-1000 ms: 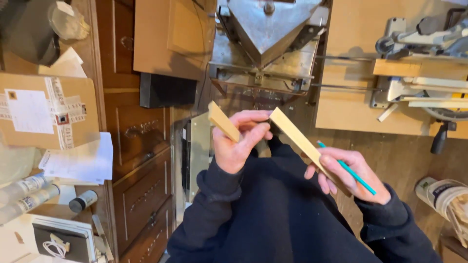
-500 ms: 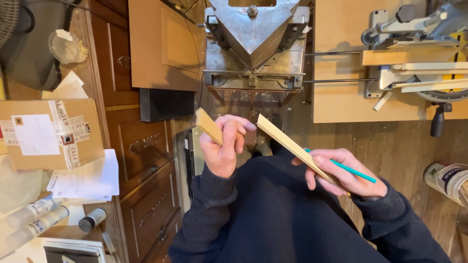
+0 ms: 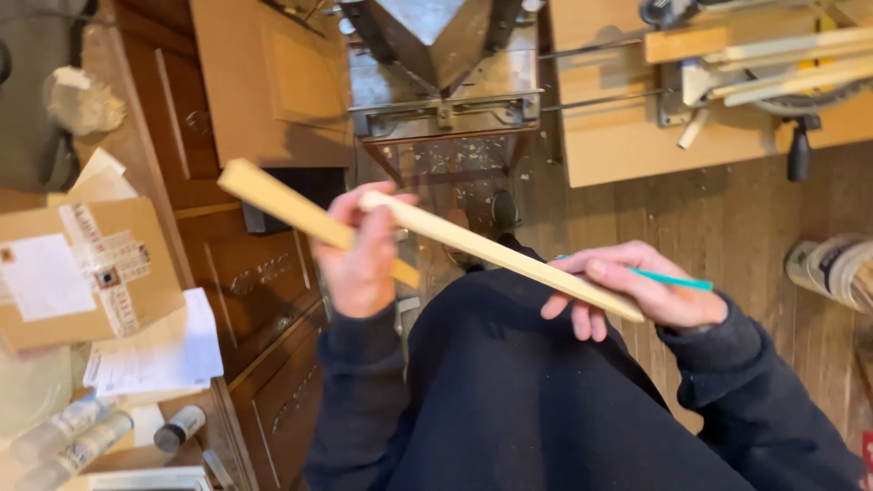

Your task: The recorder measures, marks, and cuts wooden frame moldings using a miter saw and a manual frame joiner.

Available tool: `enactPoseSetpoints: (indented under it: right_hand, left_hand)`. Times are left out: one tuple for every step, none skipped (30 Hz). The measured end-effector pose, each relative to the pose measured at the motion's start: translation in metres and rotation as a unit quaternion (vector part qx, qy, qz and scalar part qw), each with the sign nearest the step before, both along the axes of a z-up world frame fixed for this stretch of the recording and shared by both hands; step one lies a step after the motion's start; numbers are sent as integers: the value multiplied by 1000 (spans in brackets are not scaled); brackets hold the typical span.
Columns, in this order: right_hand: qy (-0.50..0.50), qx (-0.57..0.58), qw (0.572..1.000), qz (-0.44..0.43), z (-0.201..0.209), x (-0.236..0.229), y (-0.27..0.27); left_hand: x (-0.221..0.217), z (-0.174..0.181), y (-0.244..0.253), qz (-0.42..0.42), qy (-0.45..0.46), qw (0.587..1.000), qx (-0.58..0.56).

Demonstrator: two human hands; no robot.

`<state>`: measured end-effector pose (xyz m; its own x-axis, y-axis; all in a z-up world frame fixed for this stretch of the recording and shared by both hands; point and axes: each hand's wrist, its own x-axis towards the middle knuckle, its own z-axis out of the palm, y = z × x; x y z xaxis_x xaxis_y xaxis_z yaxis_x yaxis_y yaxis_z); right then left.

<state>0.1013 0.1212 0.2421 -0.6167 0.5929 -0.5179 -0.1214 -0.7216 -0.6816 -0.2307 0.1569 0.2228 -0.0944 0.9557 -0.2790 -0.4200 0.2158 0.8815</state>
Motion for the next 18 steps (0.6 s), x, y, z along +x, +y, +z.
enactPoseSetpoints:
  right_hand:
    - [14, -2, 1000, -12, 0, 7, -2]
    - [10, -4, 1000, -23, 6, 8, -6]
    - [18, 0, 999, -38, 13, 9, -10]
    - [28, 12, 998, -49, 19, 10, -8]
    - [25, 17, 998, -55, 23, 8, -8]
    - [-5, 53, 997, -64, 27, 4, -8]
    - [-34, 89, 993, -73, 31, -1, -9]
    - [-35, 88, 992, -78, 33, -3, -12]
    - [-71, 117, 987, -84, 34, -6, -16]
    - [-106, 147, 980, -85, 36, -9, -17]
    - [-105, 147, 980, -86, 37, -11, -17]
    - [-132, 185, 971, -74, 39, -12, -18]
    - [-158, 221, 960, -61, 40, -15, -18]
    - [-156, 220, 961, -61, 43, -17, -18]
    - [-174, 263, 948, -53, 46, -19, -18]
    - [-191, 308, 931, -47, 49, -21, -16]
    - [-190, 309, 931, -47, 49, -21, -16]
    - [-200, 324, 923, -51, 49, -22, -17]
  left_hand:
    - [-13, -12, -1, 23, -49, 998, -23]
    - [-23, -21, -4, 12, -53, 998, -26]
    - [-33, -29, -7, 12, -63, 998, -21]
    - [-43, -38, -4, 16, -72, 997, -8]
    - [-46, -43, -6, 10, -75, 997, -4]
    - [-51, -47, -10, 22, -101, 995, -2]
    - [-56, -51, -15, 35, -128, 991, 0]
    - [-58, -50, -17, 30, -127, 991, -1]
    - [-59, -50, -19, 40, -147, 988, -1]
    - [-62, -50, -22, 54, -165, 985, 1]
    - [-63, -49, -24, 53, -164, 985, 2]
    - [-64, -48, -25, 58, -167, 984, 10]
    - [-65, -47, -26, 63, -169, 983, 17]
    - [-66, -46, -27, 64, -167, 984, 16]
    - [-67, -44, -29, 67, -166, 984, 24]
    - [-67, -43, -27, 69, -166, 983, 35]
    - [-68, -44, -28, 69, -165, 983, 36]
    - [-69, -44, -29, 73, -163, 983, 35]
